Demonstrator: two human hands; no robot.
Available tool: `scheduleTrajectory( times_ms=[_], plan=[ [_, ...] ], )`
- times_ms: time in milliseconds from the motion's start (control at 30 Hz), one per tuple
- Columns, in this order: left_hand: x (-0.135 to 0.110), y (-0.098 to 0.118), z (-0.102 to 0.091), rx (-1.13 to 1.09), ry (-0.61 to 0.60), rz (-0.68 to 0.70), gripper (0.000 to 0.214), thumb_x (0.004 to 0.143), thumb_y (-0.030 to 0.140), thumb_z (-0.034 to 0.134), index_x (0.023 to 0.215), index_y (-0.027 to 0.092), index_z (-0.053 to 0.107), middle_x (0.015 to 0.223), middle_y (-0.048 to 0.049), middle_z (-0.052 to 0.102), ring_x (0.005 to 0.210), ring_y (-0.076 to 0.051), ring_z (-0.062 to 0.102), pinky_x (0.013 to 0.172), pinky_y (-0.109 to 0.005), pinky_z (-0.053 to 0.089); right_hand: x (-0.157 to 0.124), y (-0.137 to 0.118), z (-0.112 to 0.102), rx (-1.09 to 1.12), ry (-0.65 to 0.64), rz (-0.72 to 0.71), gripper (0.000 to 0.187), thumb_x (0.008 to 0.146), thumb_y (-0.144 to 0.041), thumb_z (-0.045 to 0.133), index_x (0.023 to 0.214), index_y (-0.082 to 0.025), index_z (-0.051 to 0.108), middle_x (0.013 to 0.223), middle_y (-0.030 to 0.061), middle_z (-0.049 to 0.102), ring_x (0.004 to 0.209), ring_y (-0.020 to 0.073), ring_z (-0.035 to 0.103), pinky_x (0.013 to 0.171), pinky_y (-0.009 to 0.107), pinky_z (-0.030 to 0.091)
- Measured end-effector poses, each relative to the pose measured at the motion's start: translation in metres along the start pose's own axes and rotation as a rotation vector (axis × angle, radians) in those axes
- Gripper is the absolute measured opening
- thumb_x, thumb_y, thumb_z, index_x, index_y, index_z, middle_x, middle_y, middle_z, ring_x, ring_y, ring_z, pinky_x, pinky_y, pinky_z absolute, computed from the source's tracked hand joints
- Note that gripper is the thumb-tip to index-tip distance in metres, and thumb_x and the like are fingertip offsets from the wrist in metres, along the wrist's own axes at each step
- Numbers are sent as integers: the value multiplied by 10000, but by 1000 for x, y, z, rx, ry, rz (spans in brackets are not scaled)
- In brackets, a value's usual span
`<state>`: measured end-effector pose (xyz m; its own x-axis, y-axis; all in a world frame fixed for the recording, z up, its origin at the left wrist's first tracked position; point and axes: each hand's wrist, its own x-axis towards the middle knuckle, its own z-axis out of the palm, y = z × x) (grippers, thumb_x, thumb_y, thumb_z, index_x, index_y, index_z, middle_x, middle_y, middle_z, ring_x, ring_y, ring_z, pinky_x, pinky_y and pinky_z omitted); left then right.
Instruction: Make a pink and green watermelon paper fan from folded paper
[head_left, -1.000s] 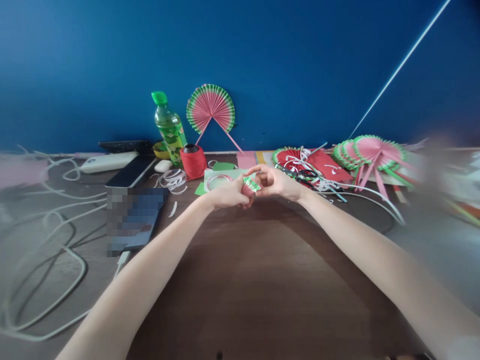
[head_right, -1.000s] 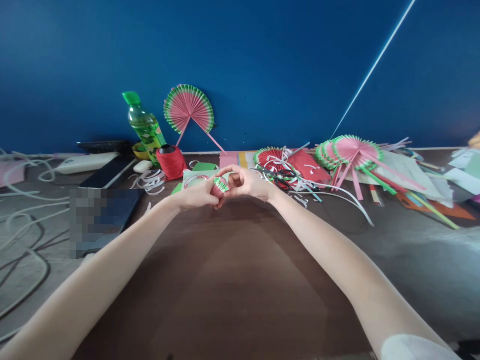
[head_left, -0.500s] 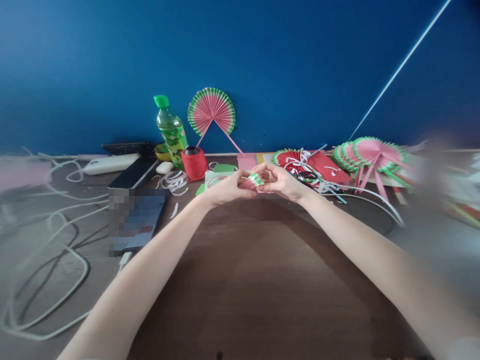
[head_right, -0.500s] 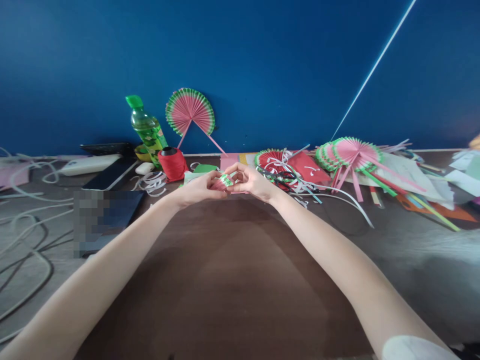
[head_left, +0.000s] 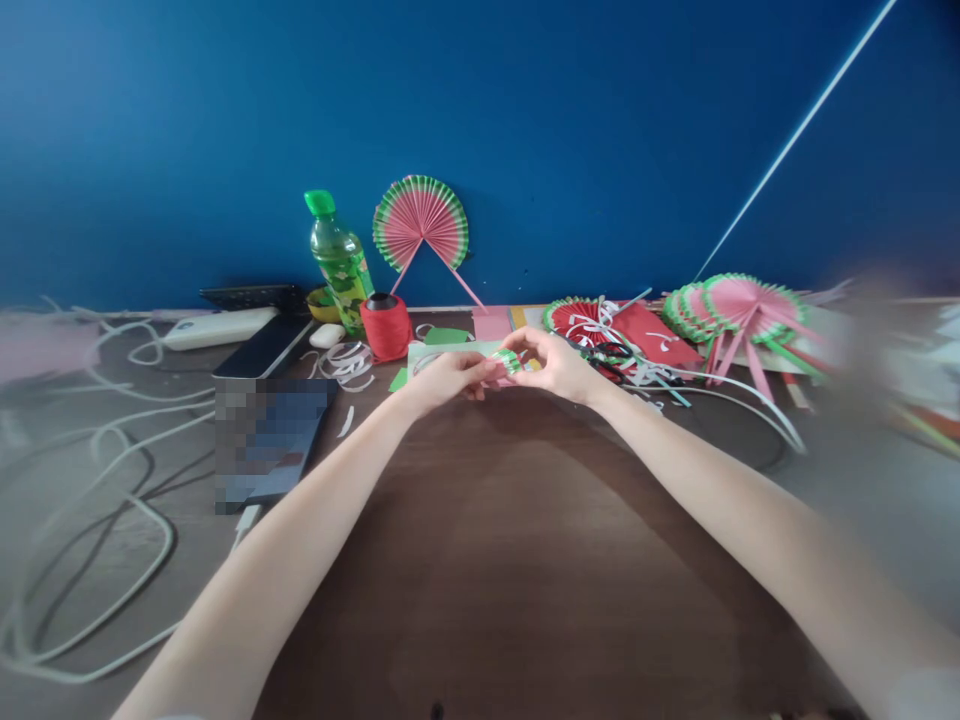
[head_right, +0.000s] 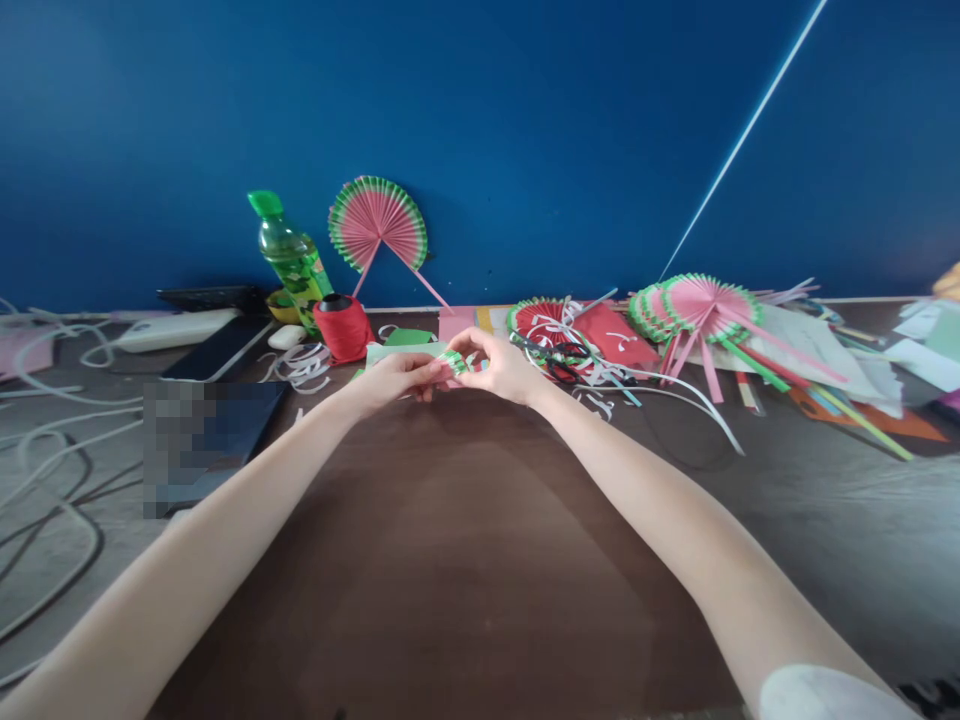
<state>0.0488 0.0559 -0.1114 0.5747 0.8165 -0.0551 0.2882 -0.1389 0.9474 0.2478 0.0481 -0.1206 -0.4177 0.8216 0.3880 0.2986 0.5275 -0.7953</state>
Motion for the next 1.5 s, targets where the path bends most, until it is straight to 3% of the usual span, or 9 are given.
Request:
scheduleTrajectory(
  times_ms=[133, 267, 500, 800, 1033, 1267, 1500],
  plan=[
    [4, -8, 1, 217, 256, 183, 455, 705, 282, 665, 1124, 148, 551, 1032, -78, 646, 831, -145, 609, 765, -279, 470, 0, 4, 1, 29, 151, -11, 267, 679, -269, 672, 895, -189, 536, 861, 20, 596, 759, 140, 552, 723, 312, 454],
    [1, -13, 4, 526, 406, 181, 310, 768, 286, 595, 1054, 167, 620, 934, -54, 683, 843, -183, 617, 790, -297, 455, -4, 12, 11, -21, 219, -3, 260, 675, -285, 674, 872, -192, 534, 851, 22, 605, 757, 147, 560, 735, 319, 457],
    [-2, -22, 2, 694, 406, 254, 231, 837, 263, 514, 1011, 200, 653, 970, -58, 703, 896, -195, 630, 802, -281, 444, -11, 17, 27, -269, 275, -69, 199, 735, -235, 592, 913, -208, 507, 903, 46, 613, 810, 179, 563, 763, 343, 457],
    [-2, -26, 1, 768, 402, 316, 247, 824, 219, 524, 1038, 224, 647, 1015, -65, 691, 968, -212, 618, 886, -321, 436, -14, 20, 32, -510, 267, -176, 431, 762, -175, 548, 1179, -223, 449, 1072, 103, 597, 1026, 268, 539, 900, 436, 405],
    [-2, -25, 0, 684, 475, 347, 344, 795, 264, 590, 1130, 187, 578, 1130, -80, 642, 990, -183, 599, 906, -307, 432, -13, 20, 28, -514, 363, -199, 240, 781, -185, 566, 1019, -208, 546, 1002, 93, 616, 987, 257, 556, 877, 421, 427],
    [-3, -24, 1, 668, 534, 393, 164, 810, 261, 566, 928, 176, 643, 939, -62, 677, 900, -174, 597, 842, -285, 433, -14, 18, 27, -506, 326, -153, 148, 775, -191, 574, 923, -197, 561, 876, 81, 608, 898, 252, 556, 817, 393, 425],
    [1, -26, -2, 603, 579, 345, 51, 763, 223, 613, 788, 186, 638, 812, -18, 676, 802, -161, 600, 755, -271, 451, -12, 18, 27, -397, 267, -170, 98, 750, -143, 577, 814, -209, 544, 811, 27, 580, 768, 179, 540, 721, 317, 429]
  ],
)
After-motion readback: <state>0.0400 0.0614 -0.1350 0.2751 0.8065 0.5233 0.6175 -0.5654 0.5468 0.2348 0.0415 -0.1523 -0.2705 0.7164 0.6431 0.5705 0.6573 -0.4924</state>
